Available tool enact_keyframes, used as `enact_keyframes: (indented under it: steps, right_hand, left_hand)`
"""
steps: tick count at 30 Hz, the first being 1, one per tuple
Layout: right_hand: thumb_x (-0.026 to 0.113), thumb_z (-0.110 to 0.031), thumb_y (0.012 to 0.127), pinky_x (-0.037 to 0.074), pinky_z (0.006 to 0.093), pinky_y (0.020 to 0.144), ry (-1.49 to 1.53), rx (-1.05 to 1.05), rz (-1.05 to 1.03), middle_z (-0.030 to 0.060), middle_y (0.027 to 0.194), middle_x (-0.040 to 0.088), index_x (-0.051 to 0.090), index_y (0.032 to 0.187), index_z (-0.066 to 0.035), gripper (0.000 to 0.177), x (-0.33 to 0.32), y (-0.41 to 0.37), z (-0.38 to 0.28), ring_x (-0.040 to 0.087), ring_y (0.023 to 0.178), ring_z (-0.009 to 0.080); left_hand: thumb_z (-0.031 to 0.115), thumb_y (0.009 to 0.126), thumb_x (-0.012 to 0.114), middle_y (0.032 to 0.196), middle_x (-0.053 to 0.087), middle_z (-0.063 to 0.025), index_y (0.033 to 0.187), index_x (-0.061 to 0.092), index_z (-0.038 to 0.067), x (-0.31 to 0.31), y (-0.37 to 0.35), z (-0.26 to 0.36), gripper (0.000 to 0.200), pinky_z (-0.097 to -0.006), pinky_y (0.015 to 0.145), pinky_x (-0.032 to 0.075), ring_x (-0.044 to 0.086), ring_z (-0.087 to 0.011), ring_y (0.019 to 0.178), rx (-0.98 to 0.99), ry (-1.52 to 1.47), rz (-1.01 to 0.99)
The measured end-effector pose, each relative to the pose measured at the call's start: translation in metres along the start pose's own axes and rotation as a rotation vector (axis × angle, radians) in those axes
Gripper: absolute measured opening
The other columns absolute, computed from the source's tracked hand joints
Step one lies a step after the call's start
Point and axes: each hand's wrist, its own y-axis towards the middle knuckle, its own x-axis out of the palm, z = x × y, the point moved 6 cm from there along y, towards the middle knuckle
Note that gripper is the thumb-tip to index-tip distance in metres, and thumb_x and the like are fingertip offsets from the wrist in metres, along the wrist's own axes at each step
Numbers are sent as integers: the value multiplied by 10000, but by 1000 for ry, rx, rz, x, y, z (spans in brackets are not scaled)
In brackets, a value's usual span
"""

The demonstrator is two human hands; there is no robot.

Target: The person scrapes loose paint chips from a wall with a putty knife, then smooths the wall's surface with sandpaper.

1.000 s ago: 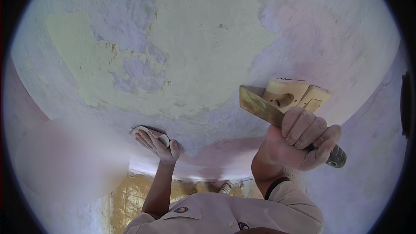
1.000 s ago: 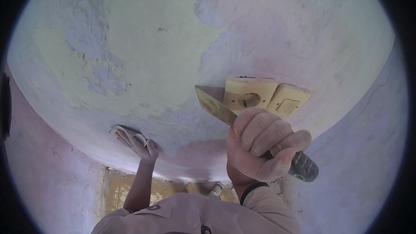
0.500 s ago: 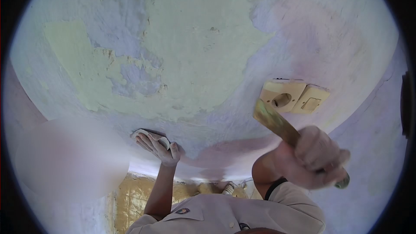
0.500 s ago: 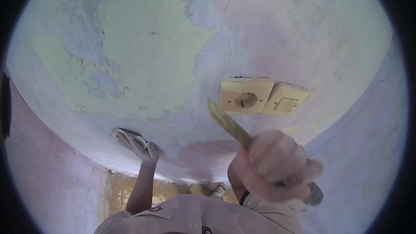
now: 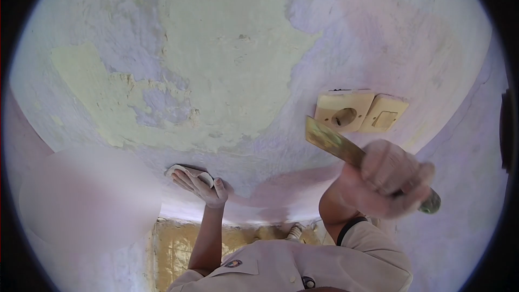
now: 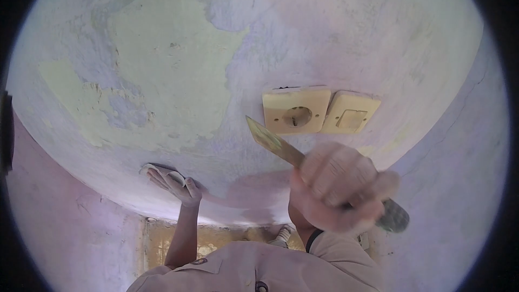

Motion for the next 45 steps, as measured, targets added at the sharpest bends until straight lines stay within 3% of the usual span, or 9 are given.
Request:
enact_keyframes:
  steps: [2,16,20,24,30,32,37,44,45]
  right_hand:
    - [527,-280,974,304,303,397,143,-124,48,9,539,388,359,844,-109,272,-1,-3,-9,346,424,125]
    - [592,-122,926,327,287,458,-383,828,148,14,560,427,411,792,-92,228,-70,-163,-35,391,477,121]
    - [589,-35,904,331,270,469,-286,987,596,6,576,439,431,786,-82,203,-99,-206,-82,392,492,102]
    - [559,-93,939,329,273,477,-384,995,649,-7,562,389,406,788,-100,216,-114,-215,-117,361,482,100]
    - [554,-160,956,315,261,464,-401,989,626,-6,566,376,391,804,-107,229,-133,-209,-127,352,488,104]
    - [550,-166,960,318,260,466,-380,1008,601,-2,573,381,389,824,-105,220,-136,-204,-125,354,490,104]
    - [591,-253,943,314,241,457,-237,1080,434,16,637,408,392,927,-95,255,-154,-194,-127,368,505,88]
    - [609,-158,887,339,209,454,-304,1640,122,25,763,473,408,1066,-71,284,-163,-194,-144,434,551,66]
    - [613,-133,842,449,252,548,-416,1745,74,57,789,515,464,1010,-61,236,-165,-196,-145,537,618,116]
  left_hand:
    - [433,980,350,1538,80,-291,1486,151,-20,1,-1,-2,707,-590,1124,15,42,-451,1431,13,5,11]
    - [505,953,431,1562,-56,-236,1505,1,18,-12,41,34,851,-594,1108,-74,-102,-420,1433,-235,-116,-220]
    - [655,880,434,1537,-130,-261,1509,-23,61,12,83,95,979,-670,1058,-126,-164,-469,1396,129,-72,-288]
    - [742,853,351,1535,-25,-293,1505,77,28,26,150,155,1004,-685,1044,-137,-81,-487,1405,470,28,-162]
    - [702,869,398,1523,74,-312,1468,183,-29,8,221,188,969,-695,1046,-80,-13,-480,1417,468,74,-208]
    - [697,891,339,1502,188,-318,1435,329,-2,27,176,181,886,-718,1042,-26,56,-514,1405,491,13,-136]
    - [527,881,557,1490,108,-375,1425,213,-128,25,20,151,919,-692,1056,-54,-26,-520,1403,322,75,-569]
    - [477,889,569,1511,122,-336,1432,253,-94,11,37,134,849,-654,1081,-59,0,-481,1422,169,54,-446]
    - [468,896,561,1525,129,-305,1442,255,-73,9,62,140,828,-626,1095,-70,-2,-462,1429,198,86,-417]
